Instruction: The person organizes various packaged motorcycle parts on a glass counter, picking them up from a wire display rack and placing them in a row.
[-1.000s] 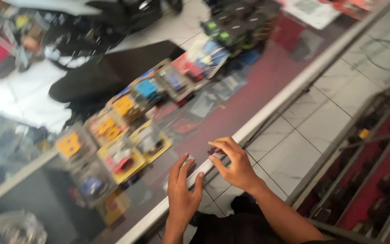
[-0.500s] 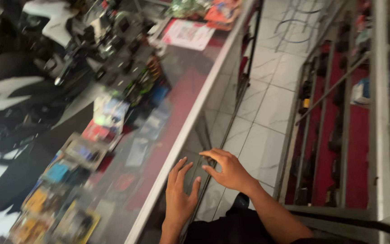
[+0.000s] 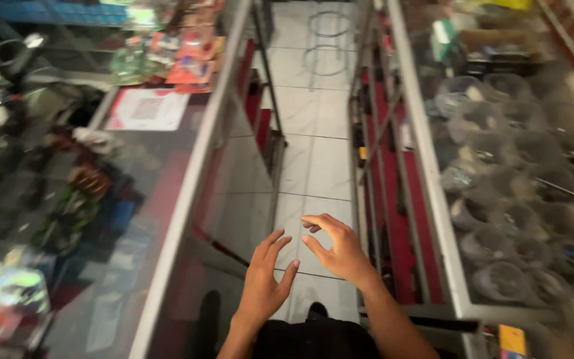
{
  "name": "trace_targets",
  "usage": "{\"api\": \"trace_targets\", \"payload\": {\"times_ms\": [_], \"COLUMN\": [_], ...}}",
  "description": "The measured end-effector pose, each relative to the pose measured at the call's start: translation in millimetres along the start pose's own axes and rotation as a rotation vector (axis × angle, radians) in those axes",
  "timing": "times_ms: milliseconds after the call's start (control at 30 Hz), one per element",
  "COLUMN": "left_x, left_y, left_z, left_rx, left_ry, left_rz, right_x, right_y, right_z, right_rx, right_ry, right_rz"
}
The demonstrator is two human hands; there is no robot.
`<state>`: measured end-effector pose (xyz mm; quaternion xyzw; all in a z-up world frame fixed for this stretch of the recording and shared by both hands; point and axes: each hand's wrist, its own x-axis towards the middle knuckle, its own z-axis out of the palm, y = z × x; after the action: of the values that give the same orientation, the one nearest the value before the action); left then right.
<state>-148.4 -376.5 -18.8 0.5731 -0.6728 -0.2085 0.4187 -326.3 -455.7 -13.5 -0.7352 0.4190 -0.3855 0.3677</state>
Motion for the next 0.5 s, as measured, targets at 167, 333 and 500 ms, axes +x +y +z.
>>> {"api": "trace_targets", "payload": {"times_ms": [167,333,500], "left_x": [36.7,68.5,105.4], "left_y": [12.5,25.7,23.3], "left_z": [30.6,56.6,90.1], "left_rx": [-0.033,-0.039,-0.010], "left_ry": [-0.121,-0.237,-0.269], "left_rz": [0.120,0.150,0.255], "right_x": [-12.8,-18.7,-10.9], "right_y": [18.7,26.9,38.9], "right_z": [-36.0,-64.6,-80.1], "right_rx": [-0.004,-0.072,-0.192], "right_ry": [0.128,0.258,0.369], "right_rz": [0.047,0.166,0.220]}}
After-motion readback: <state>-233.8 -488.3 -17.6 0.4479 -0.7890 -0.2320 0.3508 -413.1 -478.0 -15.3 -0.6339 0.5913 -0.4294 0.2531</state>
